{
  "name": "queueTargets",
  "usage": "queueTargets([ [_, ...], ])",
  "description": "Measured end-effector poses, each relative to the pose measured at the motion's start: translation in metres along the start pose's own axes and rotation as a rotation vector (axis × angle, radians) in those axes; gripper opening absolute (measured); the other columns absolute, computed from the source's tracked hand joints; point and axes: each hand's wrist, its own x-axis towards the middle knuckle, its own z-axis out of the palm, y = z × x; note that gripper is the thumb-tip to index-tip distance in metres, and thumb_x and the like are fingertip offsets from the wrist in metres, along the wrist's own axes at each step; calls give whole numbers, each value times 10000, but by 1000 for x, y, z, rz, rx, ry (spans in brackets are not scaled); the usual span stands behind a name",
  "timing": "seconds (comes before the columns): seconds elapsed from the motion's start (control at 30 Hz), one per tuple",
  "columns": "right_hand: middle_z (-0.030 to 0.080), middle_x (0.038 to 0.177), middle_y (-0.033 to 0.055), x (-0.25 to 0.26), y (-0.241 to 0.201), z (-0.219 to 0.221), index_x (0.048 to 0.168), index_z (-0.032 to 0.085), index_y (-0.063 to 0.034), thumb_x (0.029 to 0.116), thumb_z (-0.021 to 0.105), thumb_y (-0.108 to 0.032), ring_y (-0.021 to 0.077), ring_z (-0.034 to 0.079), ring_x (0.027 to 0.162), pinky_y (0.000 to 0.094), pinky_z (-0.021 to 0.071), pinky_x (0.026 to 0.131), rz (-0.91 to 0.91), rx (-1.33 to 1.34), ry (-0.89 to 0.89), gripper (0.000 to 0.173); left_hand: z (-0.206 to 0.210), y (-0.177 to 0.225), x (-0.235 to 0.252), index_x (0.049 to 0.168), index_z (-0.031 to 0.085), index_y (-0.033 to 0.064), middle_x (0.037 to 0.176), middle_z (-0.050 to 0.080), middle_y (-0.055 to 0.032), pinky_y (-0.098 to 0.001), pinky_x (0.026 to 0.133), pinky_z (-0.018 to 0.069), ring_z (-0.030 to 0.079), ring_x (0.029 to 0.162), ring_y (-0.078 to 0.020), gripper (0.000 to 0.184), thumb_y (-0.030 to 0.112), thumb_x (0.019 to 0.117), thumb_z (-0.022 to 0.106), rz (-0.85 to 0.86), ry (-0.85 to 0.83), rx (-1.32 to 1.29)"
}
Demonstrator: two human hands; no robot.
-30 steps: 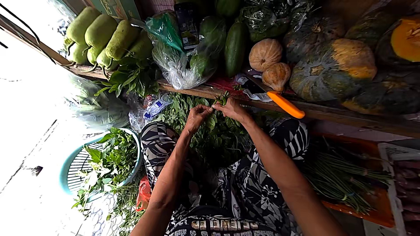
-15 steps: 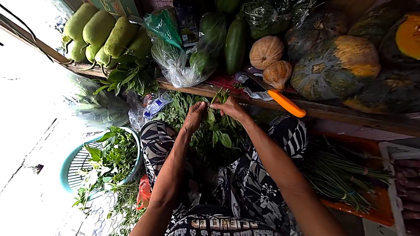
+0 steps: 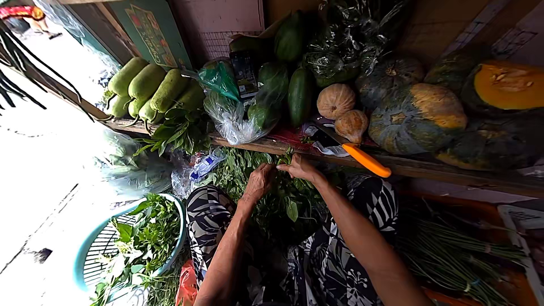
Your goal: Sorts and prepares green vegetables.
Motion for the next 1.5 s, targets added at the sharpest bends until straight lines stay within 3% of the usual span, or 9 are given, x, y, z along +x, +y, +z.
queueTargets([
  [0.17, 560, 745, 63, 0, 3, 2, 1069, 616, 60, 1014, 667, -321, 109, 503, 604, 282, 471, 656, -9, 10, -16, 388, 7, 2, -4, 1018, 750, -67, 898, 717, -234, -485, 754, 592, 728, 799, -372, 247, 90, 969, 566, 83, 114, 108],
  [0.33, 521, 609, -8, -2, 7, -1, 1013, 639, 25, 995, 696, -252, 66, 466, 513, 241, 450, 590, -131, 211, 7, 283, 3, 10, 4, 1051, 676, 8, 792, 616, -64, -350, 691, 496, 578, 699, -140, 263, 160, 1058, 461, -436, 94, -438],
  [0.5, 531, 583, -36, 1, 17, -3, 1063, 653, 6, 1003, 671, -162, 25, 464, 462, 189, 444, 523, -197, 406, 31, 180, -18, -13, 0, 1123, 751, 36, 1285, 646, -216, -682, 1002, 390, 566, 1209, -450, 363, 365, 1011, 648, -409, 18, 84],
  [0.6, 536, 595, -25, 4, 19, -3, 1070, 658, -4, 996, 689, -197, 38, 457, 462, 201, 442, 523, -153, 390, 55, 209, -12, -13, -10, 1341, 616, 47, 1489, 505, -193, -591, 1053, 432, 513, 1324, -396, 396, 296, 1032, 623, -365, 48, -166],
  [0.67, 551, 609, -20, 8, 19, 0, 1071, 674, -13, 979, 715, -225, 45, 453, 472, 220, 442, 532, -140, 385, 71, 235, -6, -7, -14, 1473, 520, 163, 1385, 619, -80, -415, 962, 530, 636, 1166, -208, 448, 385, 1085, 480, -370, -27, -499],
  [0.8, 578, 668, 15, 5, 14, 1, 1062, 683, -6, 949, 753, -227, 68, 479, 513, 245, 462, 563, -161, 273, 124, 258, -4, 0, -10, 1093, 693, 131, 804, 659, 22, -180, 546, 457, 547, 600, -22, 235, 290, 1077, 521, -381, -118, -755],
  [0.93, 694, 1044, 218, 9, 18, -15, 1160, 692, 21, 993, 684, -250, 315, 679, 900, 519, 536, 873, -118, 155, 317, 318, -23, 0, -8, 998, 692, 68, 818, 702, -13, -269, 710, 572, 667, 725, -96, 259, 162, 1082, 466, -448, -123, -858],
  [1.13, 613, 805, 32, 13, 18, -4, 1493, 431, -18, 869, 815, -91, 43, 468, 498, 195, 424, 460, -183, 652, 248, 736, -6, 0, -4, 1247, 669, 69, 965, 708, -7, -256, 728, 574, 663, 779, -72, 238, 114, 1021, 610, -391, 282, -885],
  [1.5, 633, 840, -2, 18, 8, 38, 1081, 665, -48, 975, 685, -99, 52, 557, 647, 195, 498, 603, -142, 1171, 262, 119, 30, 34, -5, 979, 695, 57, 892, 719, 27, -224, 749, 537, 643, 798, -26, 27, 55, 952, 695, -429, 369, -914],
])
